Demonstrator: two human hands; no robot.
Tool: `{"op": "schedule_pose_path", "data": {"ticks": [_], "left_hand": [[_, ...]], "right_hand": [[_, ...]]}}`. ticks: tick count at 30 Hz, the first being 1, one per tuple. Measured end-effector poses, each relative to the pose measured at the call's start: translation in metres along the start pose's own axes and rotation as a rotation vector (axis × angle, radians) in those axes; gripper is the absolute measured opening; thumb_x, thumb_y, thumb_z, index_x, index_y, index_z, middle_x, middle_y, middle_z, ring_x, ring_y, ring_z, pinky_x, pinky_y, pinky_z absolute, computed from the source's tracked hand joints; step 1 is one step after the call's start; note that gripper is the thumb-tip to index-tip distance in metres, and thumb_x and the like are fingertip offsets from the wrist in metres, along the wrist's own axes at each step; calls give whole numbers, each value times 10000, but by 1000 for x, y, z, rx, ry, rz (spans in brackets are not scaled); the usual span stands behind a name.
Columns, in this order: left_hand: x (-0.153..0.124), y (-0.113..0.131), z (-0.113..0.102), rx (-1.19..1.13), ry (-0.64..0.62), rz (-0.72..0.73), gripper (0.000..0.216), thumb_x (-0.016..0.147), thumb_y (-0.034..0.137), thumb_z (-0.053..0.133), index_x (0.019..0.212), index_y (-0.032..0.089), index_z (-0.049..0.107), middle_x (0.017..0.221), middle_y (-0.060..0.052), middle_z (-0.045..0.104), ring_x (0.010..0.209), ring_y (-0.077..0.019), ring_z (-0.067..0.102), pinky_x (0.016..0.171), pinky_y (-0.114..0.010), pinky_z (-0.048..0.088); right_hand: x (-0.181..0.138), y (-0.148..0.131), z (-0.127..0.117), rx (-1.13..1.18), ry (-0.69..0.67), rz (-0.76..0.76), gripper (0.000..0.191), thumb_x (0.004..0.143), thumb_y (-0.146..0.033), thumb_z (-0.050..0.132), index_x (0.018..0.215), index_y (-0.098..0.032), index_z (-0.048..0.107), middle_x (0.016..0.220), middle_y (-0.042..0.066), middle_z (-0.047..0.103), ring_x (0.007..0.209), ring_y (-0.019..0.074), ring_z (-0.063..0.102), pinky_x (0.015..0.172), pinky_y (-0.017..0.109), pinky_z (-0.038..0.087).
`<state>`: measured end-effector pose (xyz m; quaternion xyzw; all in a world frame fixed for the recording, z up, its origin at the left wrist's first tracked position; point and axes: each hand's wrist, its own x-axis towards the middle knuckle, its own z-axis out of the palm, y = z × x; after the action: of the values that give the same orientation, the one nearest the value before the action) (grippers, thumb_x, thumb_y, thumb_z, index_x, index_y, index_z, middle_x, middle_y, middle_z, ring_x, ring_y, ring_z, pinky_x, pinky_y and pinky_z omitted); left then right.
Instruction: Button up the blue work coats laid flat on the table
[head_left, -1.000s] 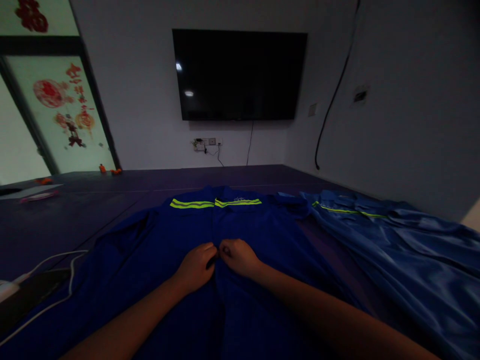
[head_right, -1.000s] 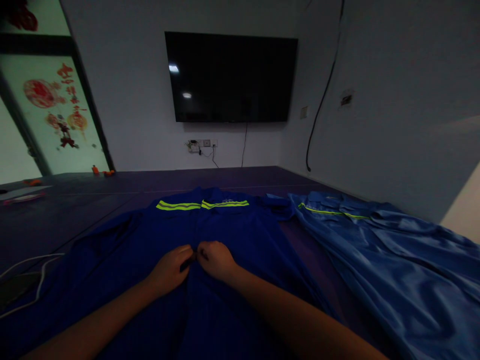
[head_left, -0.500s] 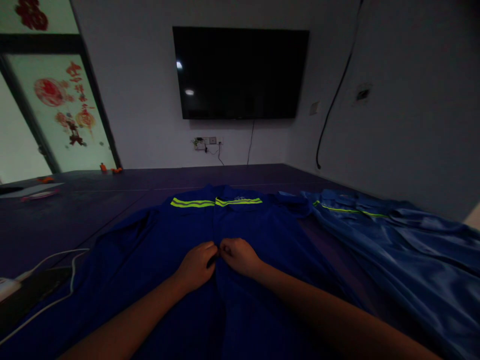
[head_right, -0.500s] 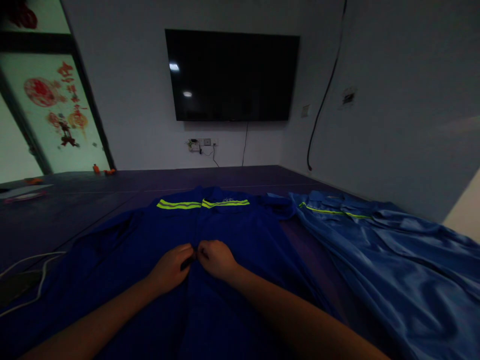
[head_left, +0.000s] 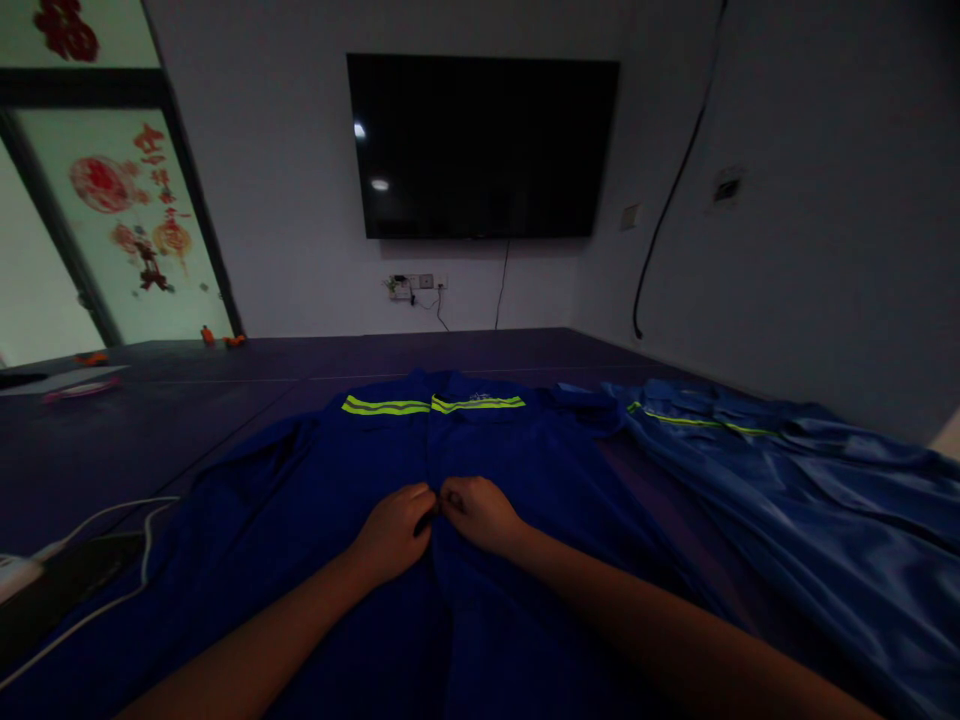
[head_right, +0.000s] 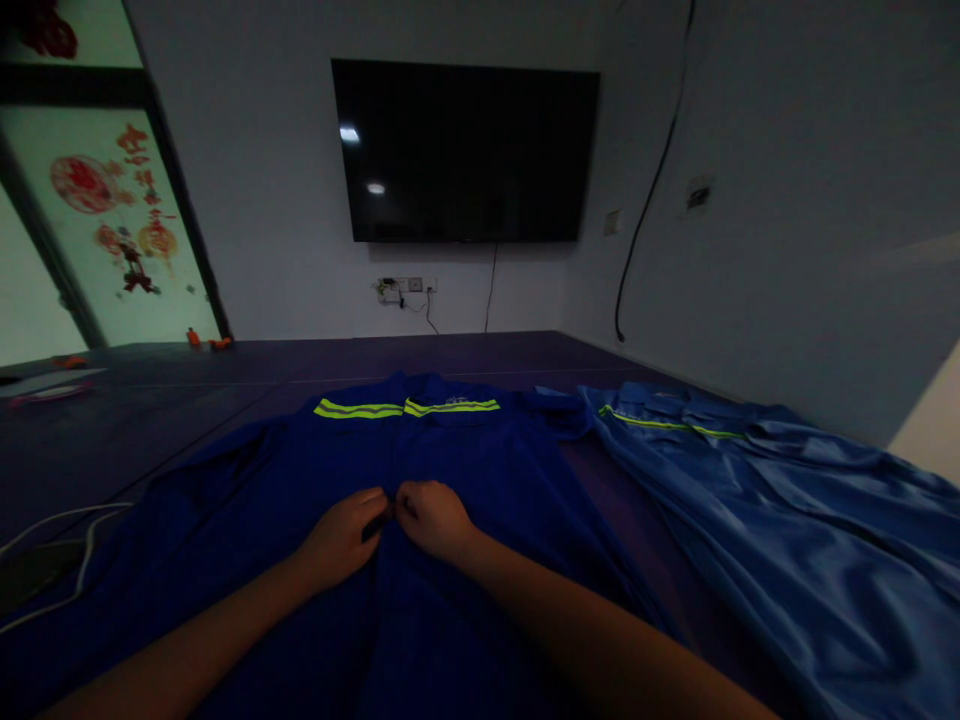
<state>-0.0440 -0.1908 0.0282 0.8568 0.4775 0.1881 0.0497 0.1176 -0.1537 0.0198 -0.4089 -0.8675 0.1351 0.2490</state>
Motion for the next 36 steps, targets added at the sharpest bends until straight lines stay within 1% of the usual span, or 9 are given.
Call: {"op": "schedule_pose_path", "data": {"ticks": [9,15,24,30,36], "left_hand": [[0,1,-1,17,-5,-13,124,693,68,411,711,182,456,772,-21,520,760,-151,497,637,-239,379],[1,0,1,20,4,0,123,693,73,404,716,182,456,768,-21,517,762,-154,493,657,-248,376],[1,-1,1,23,7,6,121,696,73,403,711,185,449,762,-19,512,760,-153,491,643,-243,374],[1,0,0,23,1,-4,105,699,82,413,704,182,447,759,-19,513,758,-153,494,635,-244,370],[0,1,-1,25,3,-2,108,707,80,409,708,181,449,763,-18,515,755,-150,495,632,-243,368]], "right_hand": [[0,0,1,-21,10,-4,120,761,-180,474,767,-179,594,683,6,626,591,107,546,510,198,287],[1,1,1,-18,16,-28,119,757,-159,472,771,-175,588,692,6,626,601,105,545,529,195,299],[0,0,1,-11,23,-17,126,762,-170,474,777,-179,598,685,6,627,593,106,544,524,196,298],[0,0,0,-13,-2,-12,130,758,-166,477,786,-180,603,674,3,619,590,106,537,527,200,293],[0,0,0,-3,13,-6,118,754,-165,482,772,-180,598,674,2,615,588,103,532,523,197,290]]}}
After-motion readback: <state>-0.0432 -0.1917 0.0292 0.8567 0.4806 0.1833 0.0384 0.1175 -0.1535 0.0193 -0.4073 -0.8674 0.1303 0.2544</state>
